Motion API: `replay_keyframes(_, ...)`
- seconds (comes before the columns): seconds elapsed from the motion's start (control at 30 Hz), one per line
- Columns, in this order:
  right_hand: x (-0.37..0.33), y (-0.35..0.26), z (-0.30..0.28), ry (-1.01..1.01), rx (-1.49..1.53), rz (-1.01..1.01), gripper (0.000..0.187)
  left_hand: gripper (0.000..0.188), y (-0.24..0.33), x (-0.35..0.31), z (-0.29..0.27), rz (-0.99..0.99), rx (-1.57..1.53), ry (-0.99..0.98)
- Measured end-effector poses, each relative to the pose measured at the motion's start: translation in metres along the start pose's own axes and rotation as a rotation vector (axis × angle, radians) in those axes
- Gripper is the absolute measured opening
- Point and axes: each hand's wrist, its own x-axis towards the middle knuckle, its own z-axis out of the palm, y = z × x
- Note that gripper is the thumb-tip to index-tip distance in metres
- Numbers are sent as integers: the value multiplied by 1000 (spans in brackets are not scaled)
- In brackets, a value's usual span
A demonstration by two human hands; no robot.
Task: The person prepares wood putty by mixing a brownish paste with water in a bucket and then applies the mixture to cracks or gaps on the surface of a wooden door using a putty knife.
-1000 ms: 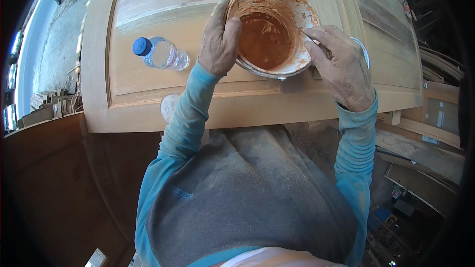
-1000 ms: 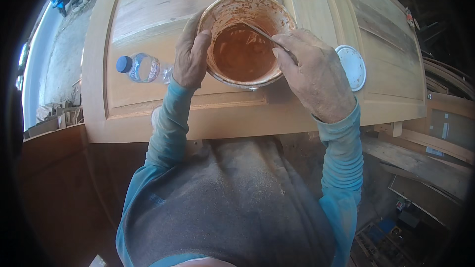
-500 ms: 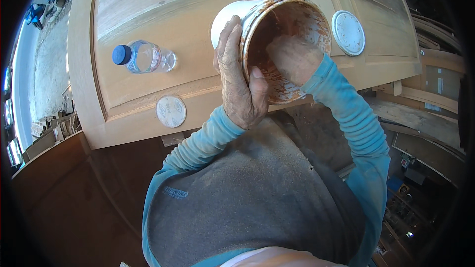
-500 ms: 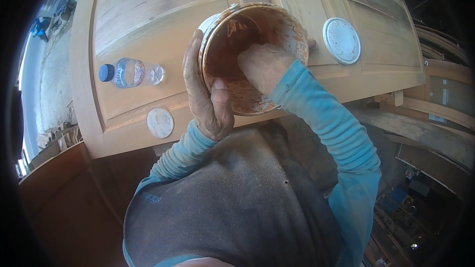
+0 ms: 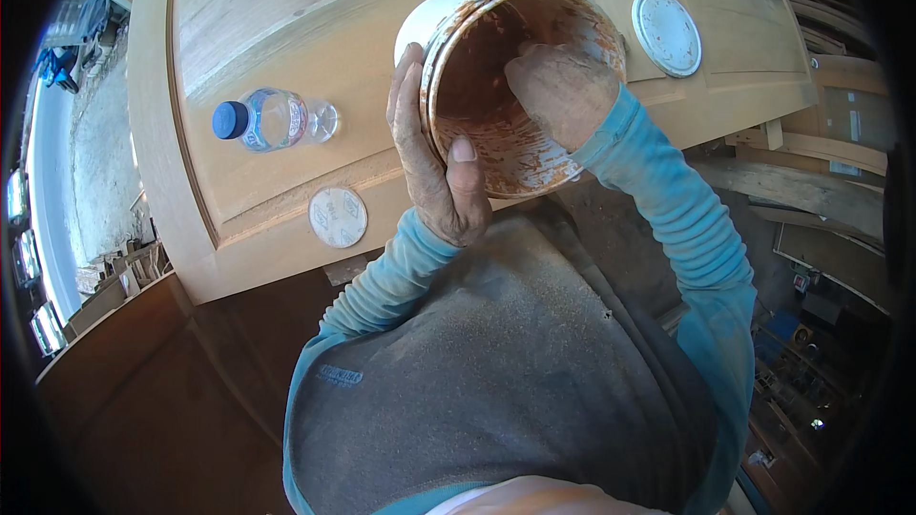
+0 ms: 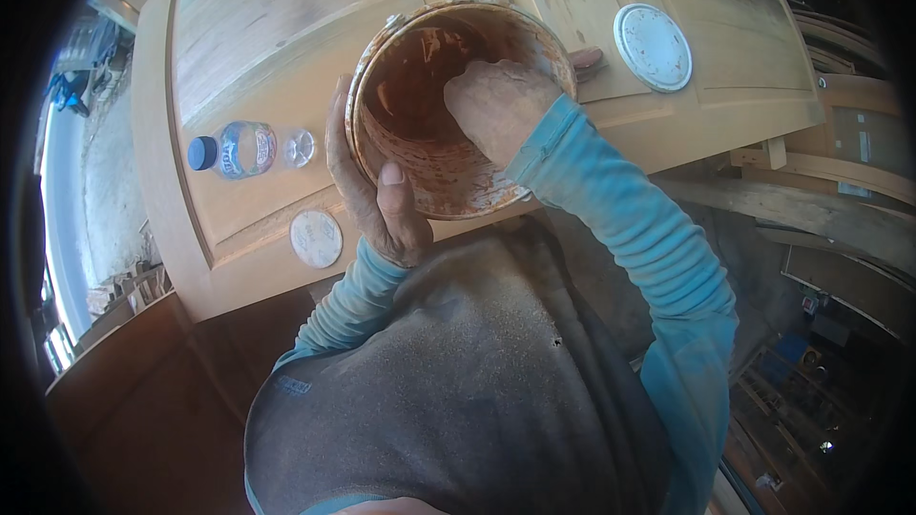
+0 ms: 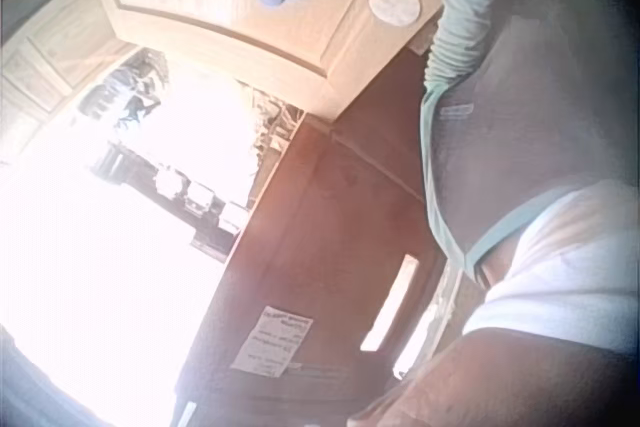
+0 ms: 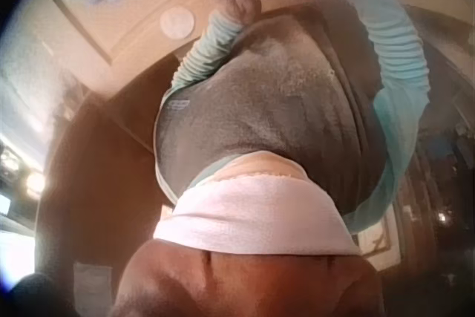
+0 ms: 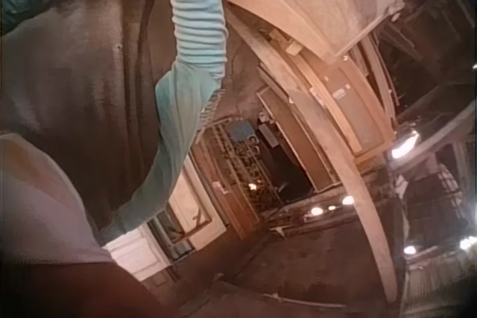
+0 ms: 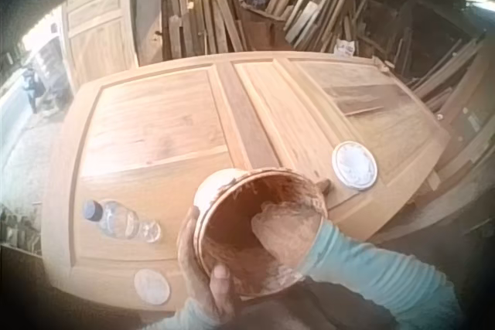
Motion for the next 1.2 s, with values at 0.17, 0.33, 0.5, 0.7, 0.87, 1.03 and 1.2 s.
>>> replay_keyframes(0.17,-9,-10,17,-79,44,-15,12,72,-2,-4,1,83,47,-22)
replay_keyframes(0.33,-8,-11,3,-152,-14,101,14,70,-3,-4,-1,128,57,-39)
replay_keyframes(0.5,0,-18,22,-382,100,128,19,68,0,-6,3,158,128,-86)
replay_keyframes(0.7,8,-18,21,-167,266,-89,22,66,6,-9,7,162,138,-110)
replay_keyframes(0.87,15,2,1,-578,19,341,23,67,4,-7,5,175,149,-135)
replay_keyframes(1.03,8,-9,7,-450,-120,266,16,68,7,-4,7,126,80,-118)
replay_keyframes(1.2,21,-28,3,-549,238,221,18,70,8,0,9,94,50,-103)
